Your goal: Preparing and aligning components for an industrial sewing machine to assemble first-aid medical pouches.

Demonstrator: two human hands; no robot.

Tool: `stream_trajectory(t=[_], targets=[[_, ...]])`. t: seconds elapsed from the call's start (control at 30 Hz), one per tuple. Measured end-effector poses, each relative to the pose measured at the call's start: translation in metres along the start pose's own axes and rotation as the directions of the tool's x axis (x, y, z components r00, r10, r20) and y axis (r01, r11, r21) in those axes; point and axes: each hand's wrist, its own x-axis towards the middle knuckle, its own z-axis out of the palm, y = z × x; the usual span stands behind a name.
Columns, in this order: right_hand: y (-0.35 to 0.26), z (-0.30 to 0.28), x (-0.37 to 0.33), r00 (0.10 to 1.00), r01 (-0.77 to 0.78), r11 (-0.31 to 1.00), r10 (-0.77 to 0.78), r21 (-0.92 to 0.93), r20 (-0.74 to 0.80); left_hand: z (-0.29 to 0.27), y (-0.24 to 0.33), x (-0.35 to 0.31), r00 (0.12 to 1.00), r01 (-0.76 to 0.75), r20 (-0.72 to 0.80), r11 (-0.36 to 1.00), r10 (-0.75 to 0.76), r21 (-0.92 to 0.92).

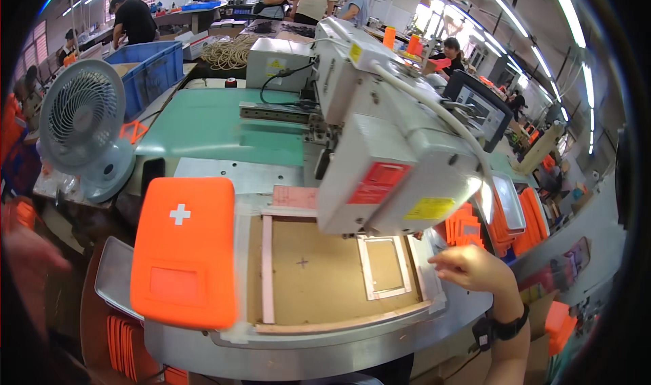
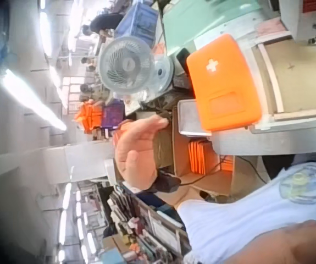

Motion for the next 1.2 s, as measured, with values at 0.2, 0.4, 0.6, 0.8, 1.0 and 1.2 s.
stream_trajectory(t=[0.2, 0.4, 0.6, 0.8, 1.0, 1.2], targets=[[0.025, 0.014, 0.043, 0.977, 0.205, 0.973, -0.209, -0.103, -0.034, 0.173, -0.016, 0.061, 0.850, -0.277, 0.521, 0.782, -0.070, 0.558], [0.038, 0.024, 0.041, 0.939, 0.328, 0.934, -0.339, -0.141, -0.057, 0.277, -0.055, 0.120, 0.908, -0.167, 0.395, 0.743, -0.140, 0.648], [0.054, 0.036, 0.028, 0.885, 0.427, 0.900, -0.436, -0.087, -0.165, 0.325, -0.092, 0.167, 0.982, 0.133, 0.045, 0.842, -0.183, 0.523], [0.063, 0.035, 0.031, 0.880, 0.453, 0.891, -0.442, 0.027, -0.175, 0.354, -0.114, 0.182, 0.970, 0.231, -0.194, 0.808, -0.148, 0.541], [0.069, 0.038, 0.034, 0.871, 0.472, 0.877, -0.450, 0.086, -0.198, 0.357, -0.132, 0.190, 0.946, 0.324, -0.223, 0.717, -0.236, 0.616], [0.074, 0.044, 0.034, 0.840, 0.513, 0.856, -0.485, 0.066, -0.243, 0.334, -0.130, 0.159, 0.997, 0.004, -0.071, 0.849, 0.039, 0.528]])
